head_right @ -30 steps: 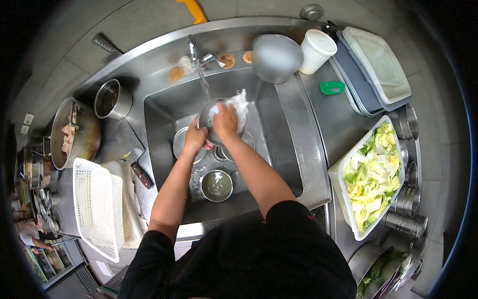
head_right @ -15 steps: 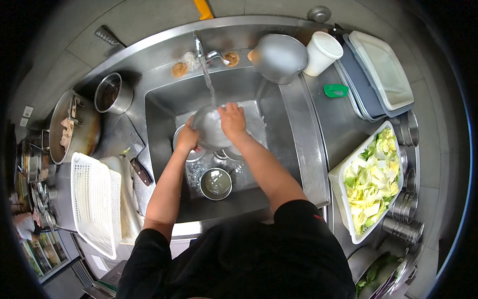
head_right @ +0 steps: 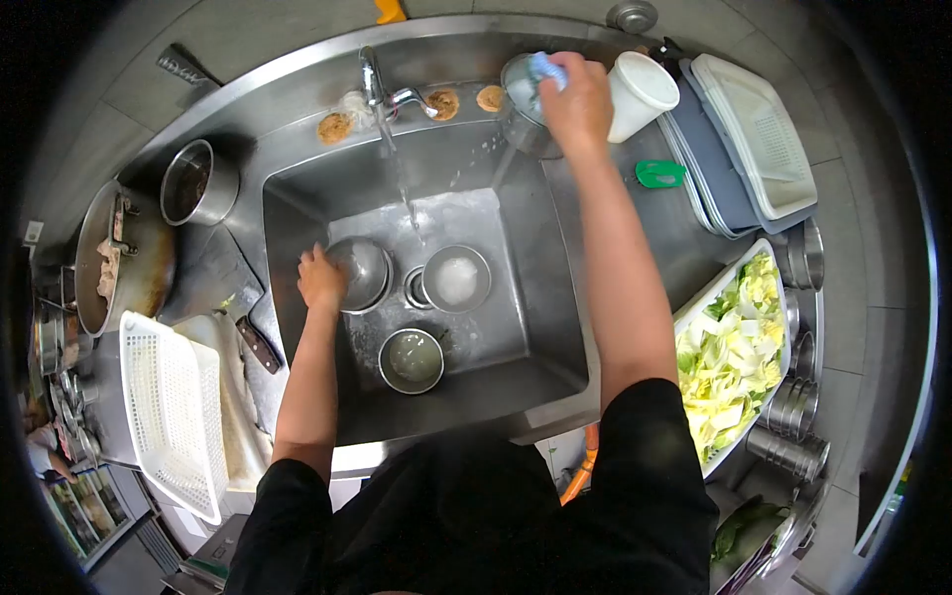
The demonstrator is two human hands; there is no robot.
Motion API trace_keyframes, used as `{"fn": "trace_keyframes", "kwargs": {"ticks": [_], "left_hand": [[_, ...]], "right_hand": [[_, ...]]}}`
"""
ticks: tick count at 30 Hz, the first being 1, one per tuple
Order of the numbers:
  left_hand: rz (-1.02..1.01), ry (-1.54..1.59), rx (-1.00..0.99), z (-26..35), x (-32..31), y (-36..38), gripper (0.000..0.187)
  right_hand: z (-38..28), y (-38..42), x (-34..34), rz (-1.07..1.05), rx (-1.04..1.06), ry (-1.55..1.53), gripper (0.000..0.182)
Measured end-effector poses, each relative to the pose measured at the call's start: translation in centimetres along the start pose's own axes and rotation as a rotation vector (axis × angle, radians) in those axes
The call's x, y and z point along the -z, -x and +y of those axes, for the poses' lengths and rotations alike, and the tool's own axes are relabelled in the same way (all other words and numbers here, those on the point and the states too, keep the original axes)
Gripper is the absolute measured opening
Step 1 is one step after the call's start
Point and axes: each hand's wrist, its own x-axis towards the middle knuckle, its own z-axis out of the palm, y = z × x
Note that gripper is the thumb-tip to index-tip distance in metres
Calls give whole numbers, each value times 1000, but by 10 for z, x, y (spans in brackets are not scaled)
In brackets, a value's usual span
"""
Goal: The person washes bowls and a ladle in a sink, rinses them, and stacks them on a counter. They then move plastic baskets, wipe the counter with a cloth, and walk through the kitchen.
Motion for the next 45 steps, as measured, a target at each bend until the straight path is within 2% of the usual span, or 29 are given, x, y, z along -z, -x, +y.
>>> {"fn": "trace_keyframes", "kwargs": {"ticks": [1,2,4,6,8,9,11,12,14,15,17,19,20,22,23,25,29,31,32,34,35,37,38,40,41,43,44,45], "left_hand": [[44,94,-51,12,1,1,56],[141,203,-207,16,-15,-3,50],[-25,676,-233,50,-18,-16,40],[-369,1153,-23,87,-18,-39,32],[-542,1428,-40,118,-15,-62,29],[-544,1424,-36,133,-10,-72,29],[-742,1468,28,158,-2,-88,30],[-755,1460,35,163,-4,-96,30],[-773,1042,-111,166,-13,-105,38],[-784,1037,-106,165,-33,-102,38],[-687,472,-324,160,-87,-77,42],[-550,163,-657,137,-150,-17,43],[-786,-171,-806,135,-150,12,37],[-342,-285,-1091,82,-214,66,32],[-345,-284,-1090,77,-216,75,32],[-460,-399,-824,73,-219,80,34],[-353,-280,-918,89,-203,43,31],[-511,-53,-635,109,-179,13,29],[-494,-51,-632,113,-172,-4,29],[-444,396,-458,117,-158,-38,33],[-431,403,-456,119,-153,-52,33],[-512,593,-274,120,-143,-83,36],[-439,626,-156,114,-181,-107,41],[-500,981,-33,121,-112,-96,38],[-488,984,-37,121,-97,-97,38],[-544,1146,77,119,-72,-100,33],[-533,1148,72,121,-51,-93,33],[-525,1380,118,123,-26,-79,32]], "right_hand": [[14,-7,-2,-24,-60,50,26],[28,-12,-5,-47,-120,100,25],[49,-12,-18,-89,-122,153,24],[62,-6,-31,-229,-139,254,26],[66,0,-42,-276,-127,269,27],[63,5,-45,-314,-166,247,27],[63,13,-52,-361,-218,229,27],[63,14,-52,-331,-198,227,27],[62,16,-52,-313,-190,230,27],[61,16,-51,-326,-218,233,27],[59,15,-50,-346,-250,240,26],[60,16,-52,-326,-266,245,26],[63,16,-53,-330,-271,248,26],[66,17,-56,-317,-242,249,27],[64,18,-55,-321,-242,249,27],[58,15,-53,-337,-284,265,27],[65,16,-57,-281,-277,239,26],[70,17,-57,-70,-204,55,27],[68,15,-56,-59,-192,48,27],[58,14,-46,163,-233,-301,29],[44,17,-39,183,-207,-351,31],[-2,34,-26,139,-274,-538,31],[-25,48,-25,92,-253,-536,32],[-61,83,-34,-49,-159,-466,32],[-79,100,-41,-169,-193,-454,32],[-101,136,-71,-269,-164,-490,32],[-112,152,-82,-306,-156,-440,33],[-119,162,-94,-314,-102,-378,30]]}}
